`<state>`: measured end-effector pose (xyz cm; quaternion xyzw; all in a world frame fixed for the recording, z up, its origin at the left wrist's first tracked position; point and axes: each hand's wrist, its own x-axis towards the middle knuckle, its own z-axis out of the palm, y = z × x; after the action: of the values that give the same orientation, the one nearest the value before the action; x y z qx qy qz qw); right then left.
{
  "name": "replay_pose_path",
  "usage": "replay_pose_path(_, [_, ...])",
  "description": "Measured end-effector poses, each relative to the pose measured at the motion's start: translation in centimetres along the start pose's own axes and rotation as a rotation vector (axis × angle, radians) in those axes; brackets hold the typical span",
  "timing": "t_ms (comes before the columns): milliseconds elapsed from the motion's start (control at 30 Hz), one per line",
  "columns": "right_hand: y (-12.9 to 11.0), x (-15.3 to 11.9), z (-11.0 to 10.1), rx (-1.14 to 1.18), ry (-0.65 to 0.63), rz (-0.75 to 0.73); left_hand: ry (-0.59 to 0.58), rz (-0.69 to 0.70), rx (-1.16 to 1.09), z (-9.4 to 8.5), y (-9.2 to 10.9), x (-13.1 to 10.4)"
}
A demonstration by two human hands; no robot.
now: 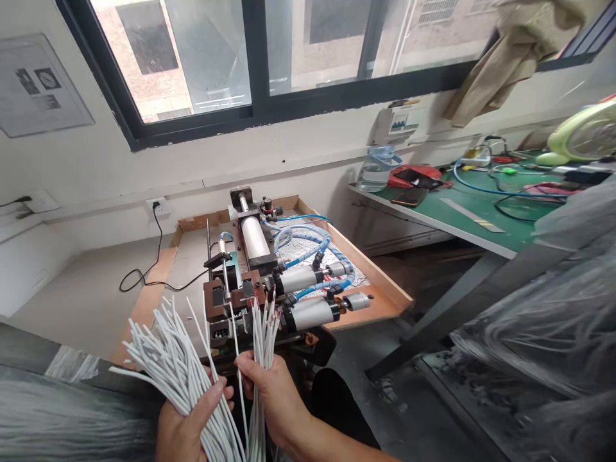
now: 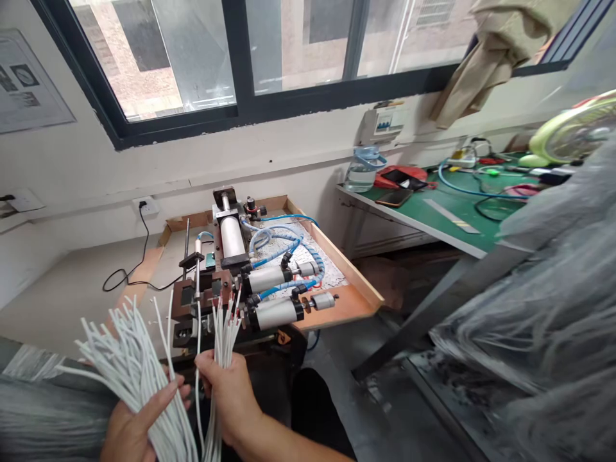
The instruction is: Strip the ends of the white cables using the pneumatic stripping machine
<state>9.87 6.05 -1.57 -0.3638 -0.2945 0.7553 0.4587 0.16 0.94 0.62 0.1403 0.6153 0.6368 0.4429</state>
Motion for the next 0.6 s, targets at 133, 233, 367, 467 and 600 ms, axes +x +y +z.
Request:
replay_pose_path(133, [-0.4, 0.5, 0.4, 0.096, 0.023, 0.1, 0.026, 0.014, -0.007, 0.2, 0.4, -0.2])
replay_pose_path(233, [-0.8, 0.6, 0.6, 0.136, 0.004, 0.149, 0.025, 0.043, 0.0, 0.4, 0.4, -0.3])
replay_pose_path(367, [-1.1, 0.4, 0.7, 0.146, -0.074, 0.225, 0.012, 0.107, 0.009, 0.8, -0.1, -0.6])
replay_pose_path(467, [-1.0, -0.2, 0.6, 0.158, -0.133, 0.214, 0.004, 0.124, 0.027, 1.0, -0.7, -0.8])
replay_pose_path(600, [-0.4, -0.9, 0.1, 0.105, -0.11, 0.061, -0.048, 0.142, 0.116, 0.5, -1.2, -0.7])
